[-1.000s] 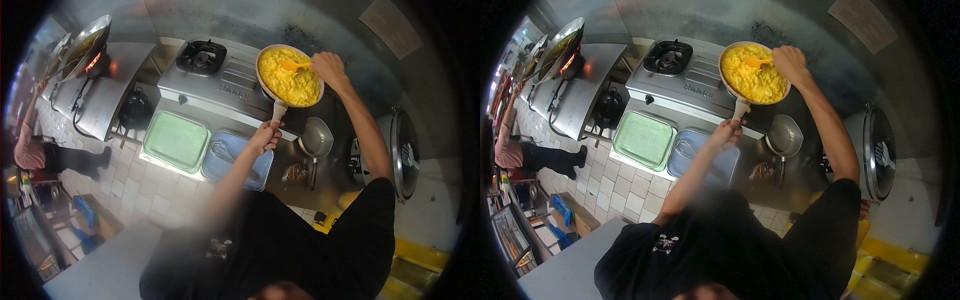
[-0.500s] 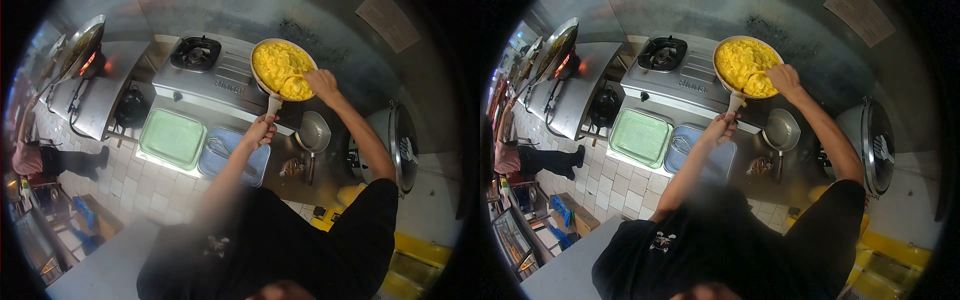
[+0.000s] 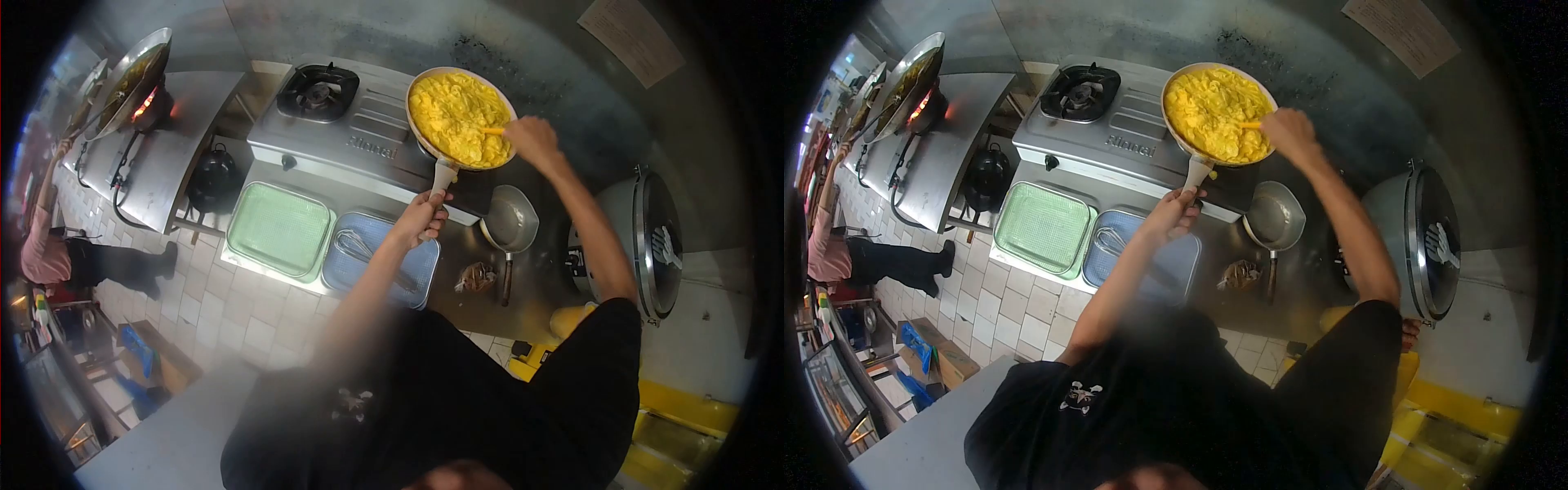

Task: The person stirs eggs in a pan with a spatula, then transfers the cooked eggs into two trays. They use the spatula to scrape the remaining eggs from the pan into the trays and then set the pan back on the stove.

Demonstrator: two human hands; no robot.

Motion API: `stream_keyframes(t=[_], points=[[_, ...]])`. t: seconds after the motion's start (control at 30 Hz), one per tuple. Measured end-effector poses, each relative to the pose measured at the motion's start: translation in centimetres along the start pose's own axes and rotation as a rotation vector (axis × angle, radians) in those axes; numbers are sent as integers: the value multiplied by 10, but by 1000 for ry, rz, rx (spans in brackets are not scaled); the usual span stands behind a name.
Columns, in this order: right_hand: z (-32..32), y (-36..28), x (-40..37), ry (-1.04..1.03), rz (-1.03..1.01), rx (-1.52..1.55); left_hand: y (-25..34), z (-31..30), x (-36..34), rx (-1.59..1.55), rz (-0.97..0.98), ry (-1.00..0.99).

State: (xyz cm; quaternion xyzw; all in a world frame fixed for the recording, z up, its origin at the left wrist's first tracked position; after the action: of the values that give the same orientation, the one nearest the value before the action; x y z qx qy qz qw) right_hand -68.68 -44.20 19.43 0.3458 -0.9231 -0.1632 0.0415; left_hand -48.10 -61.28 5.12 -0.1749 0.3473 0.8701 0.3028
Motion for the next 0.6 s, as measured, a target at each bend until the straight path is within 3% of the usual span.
stream_keyframes(t=[0.1,0.17,0.27,0.4,0.5,0.57,0.6], points=[[-59,23,-11,22,-18,94,0,4,-2,-4,-12,-10],[-92,28,-13,33,-135,114,1,3,-3,-22,-9,-19],[-108,25,-17,-62,-239,125,1,3,-2,-11,-20,-16],[-65,7,-14,-251,-335,155,4,4,-4,5,-1,-18],[-12,-11,-5,-176,-414,5,1,6,-6,7,-23,3],[-5,-4,11,-50,-214,-69,2,5,-5,23,-15,6],[-9,1,14,-46,-218,-67,1,4,-4,24,-11,10]])
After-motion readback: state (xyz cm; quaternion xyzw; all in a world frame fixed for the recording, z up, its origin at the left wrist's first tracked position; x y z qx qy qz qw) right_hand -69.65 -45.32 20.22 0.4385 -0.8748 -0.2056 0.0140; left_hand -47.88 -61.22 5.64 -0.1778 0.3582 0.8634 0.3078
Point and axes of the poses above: each hand's wrist, its own x-axis towards the middle knuckle, its own z-axis out of the palm, y = z × x, the point moved 5 cm from there along x, towards the middle knuckle, and after that the axes turned 5 degrees about -z, right-handed, at the moved point
